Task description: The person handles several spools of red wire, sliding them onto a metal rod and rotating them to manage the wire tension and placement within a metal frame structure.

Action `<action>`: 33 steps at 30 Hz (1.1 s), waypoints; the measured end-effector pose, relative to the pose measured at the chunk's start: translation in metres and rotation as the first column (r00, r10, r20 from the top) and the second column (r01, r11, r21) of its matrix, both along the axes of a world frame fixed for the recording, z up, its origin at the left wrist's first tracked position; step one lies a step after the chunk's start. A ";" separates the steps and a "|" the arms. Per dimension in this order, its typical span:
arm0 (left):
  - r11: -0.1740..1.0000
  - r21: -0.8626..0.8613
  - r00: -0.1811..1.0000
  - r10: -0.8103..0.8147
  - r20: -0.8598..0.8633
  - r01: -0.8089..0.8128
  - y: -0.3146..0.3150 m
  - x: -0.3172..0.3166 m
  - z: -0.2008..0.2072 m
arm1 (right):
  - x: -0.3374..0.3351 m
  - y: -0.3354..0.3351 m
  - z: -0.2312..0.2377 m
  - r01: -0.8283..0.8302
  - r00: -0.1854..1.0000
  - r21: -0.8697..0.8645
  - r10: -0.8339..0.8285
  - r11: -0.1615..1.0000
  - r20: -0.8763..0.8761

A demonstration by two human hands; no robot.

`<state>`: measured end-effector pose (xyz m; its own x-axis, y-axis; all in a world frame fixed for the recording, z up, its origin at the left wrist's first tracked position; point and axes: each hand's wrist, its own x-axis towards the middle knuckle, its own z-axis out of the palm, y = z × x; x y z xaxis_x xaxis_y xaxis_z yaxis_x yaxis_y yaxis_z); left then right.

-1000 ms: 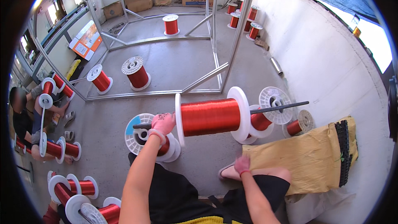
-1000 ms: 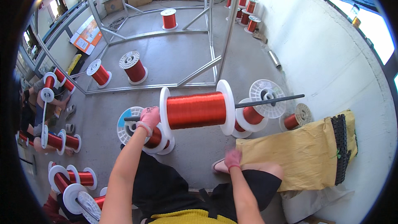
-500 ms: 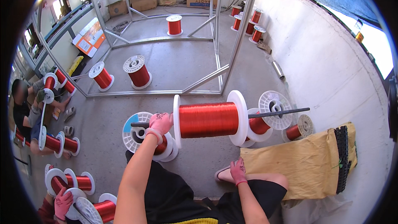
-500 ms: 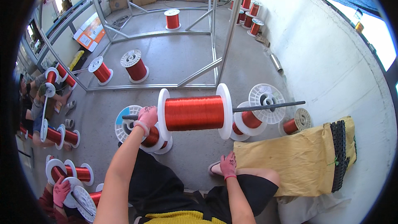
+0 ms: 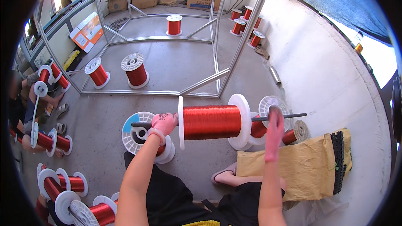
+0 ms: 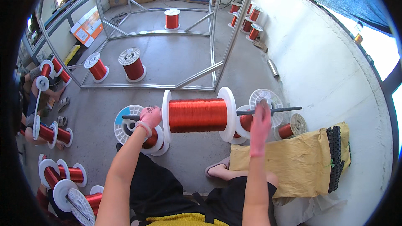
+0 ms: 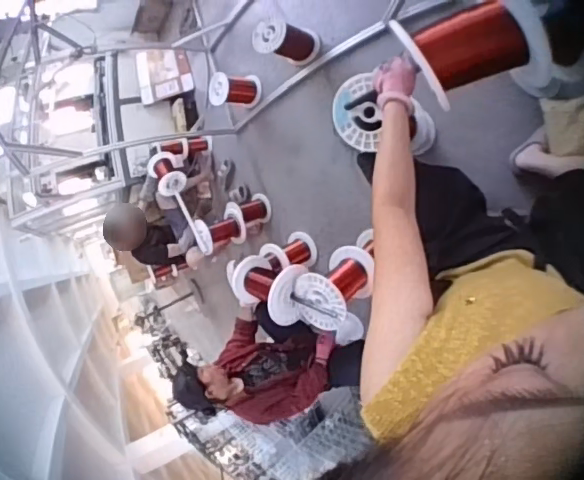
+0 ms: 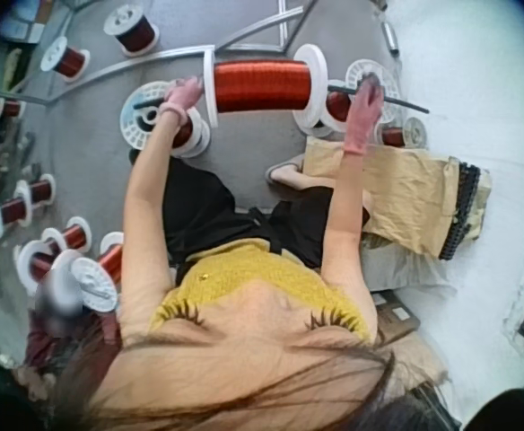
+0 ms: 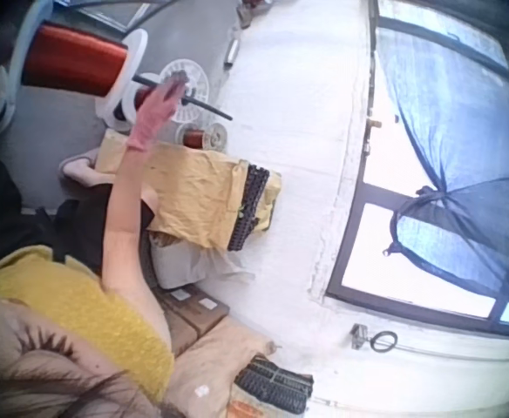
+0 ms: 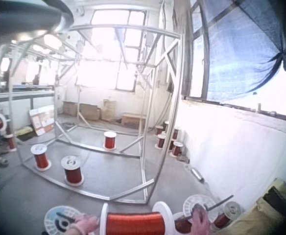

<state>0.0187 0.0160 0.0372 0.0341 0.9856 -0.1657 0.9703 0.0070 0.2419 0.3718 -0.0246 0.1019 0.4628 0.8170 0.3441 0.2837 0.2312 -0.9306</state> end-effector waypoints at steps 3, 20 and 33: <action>1.000 -0.013 1.000 0.018 0.016 -0.018 -0.001 0.000 0.003 | -0.038 0.070 0.036 -0.012 0.871 -0.252 0.134 0.968 0.473; 0.959 0.031 0.924 -0.261 -0.280 0.280 0.001 -0.001 0.007 | -0.001 -0.095 -0.214 0.374 0.596 -0.693 0.413 0.616 0.689; 0.998 -0.054 0.997 0.005 -0.073 -0.009 0.001 0.001 -0.003 | 0.036 -0.113 -0.279 0.217 0.578 -0.543 0.342 0.811 0.741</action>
